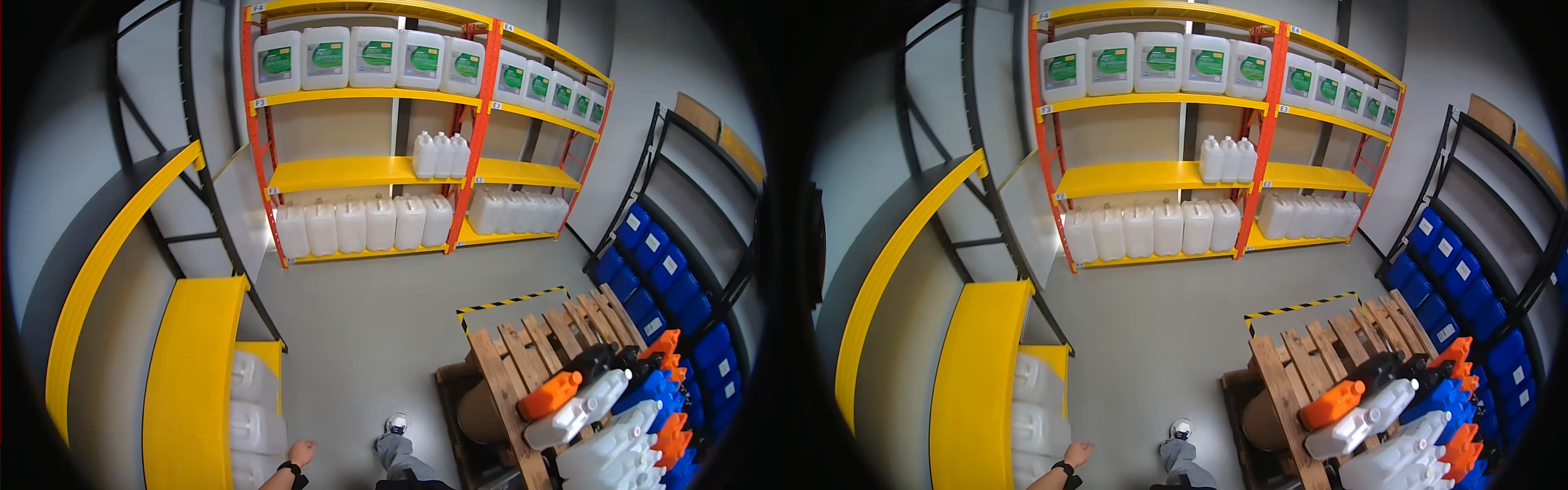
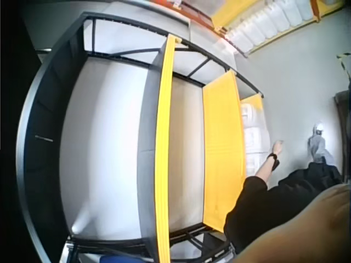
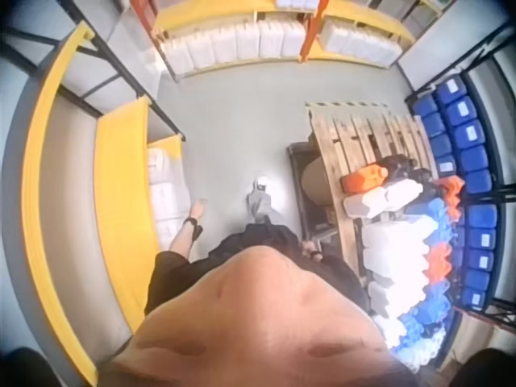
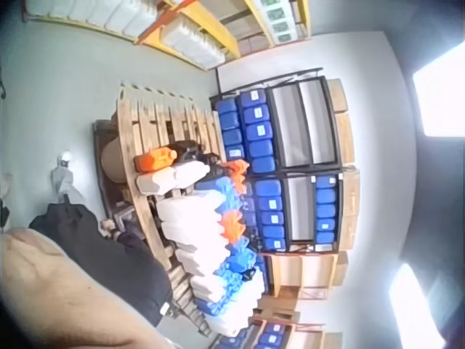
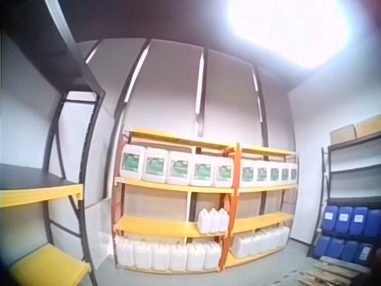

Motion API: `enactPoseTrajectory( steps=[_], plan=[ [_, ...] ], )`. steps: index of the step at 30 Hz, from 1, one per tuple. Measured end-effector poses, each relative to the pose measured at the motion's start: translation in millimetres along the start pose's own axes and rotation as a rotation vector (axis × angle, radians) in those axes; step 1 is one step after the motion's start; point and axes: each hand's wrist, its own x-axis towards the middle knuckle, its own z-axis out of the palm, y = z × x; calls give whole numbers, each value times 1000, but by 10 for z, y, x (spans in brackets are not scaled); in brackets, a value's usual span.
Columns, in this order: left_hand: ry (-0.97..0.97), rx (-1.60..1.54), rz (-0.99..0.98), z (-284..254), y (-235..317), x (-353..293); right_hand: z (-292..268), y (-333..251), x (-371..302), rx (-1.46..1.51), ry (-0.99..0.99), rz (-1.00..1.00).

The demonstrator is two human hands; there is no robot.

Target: The person repeatedly picks up white plastic jugs from a wooden pallet and places them onto yellow metal shelves. They handle the jugs in pairs or individually, moving them from the floor-level pallet to various shelf levels.

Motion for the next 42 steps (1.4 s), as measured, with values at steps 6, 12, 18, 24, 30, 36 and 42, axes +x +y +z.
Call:
enactPoseTrajectory(
  steps=[6,12,18,24,30,36,42],
  plan=[
    [-140,149,64,-254,473,1152,-243,-766,1058,345,-286,-151],
    [-147,324,118,-437,524,2116,-925,-2928,2343,362,189,129],
    [-183,145,-172,-432,901,2748,-1434,-4891,3341,65,212,-152],
    [-263,162,-250,-517,1343,3995,-1876,-6223,4116,-62,156,-210],
    [-273,385,-27,-799,2378,6212,-2492,-7155,4649,376,150,-7],
    [-79,228,320,-1213,5194,7904,-2840,-7813,4980,422,344,-33],
    [10,116,686,-1533,7938,8879,-3352,-8461,5855,270,425,-145]
  ],
)
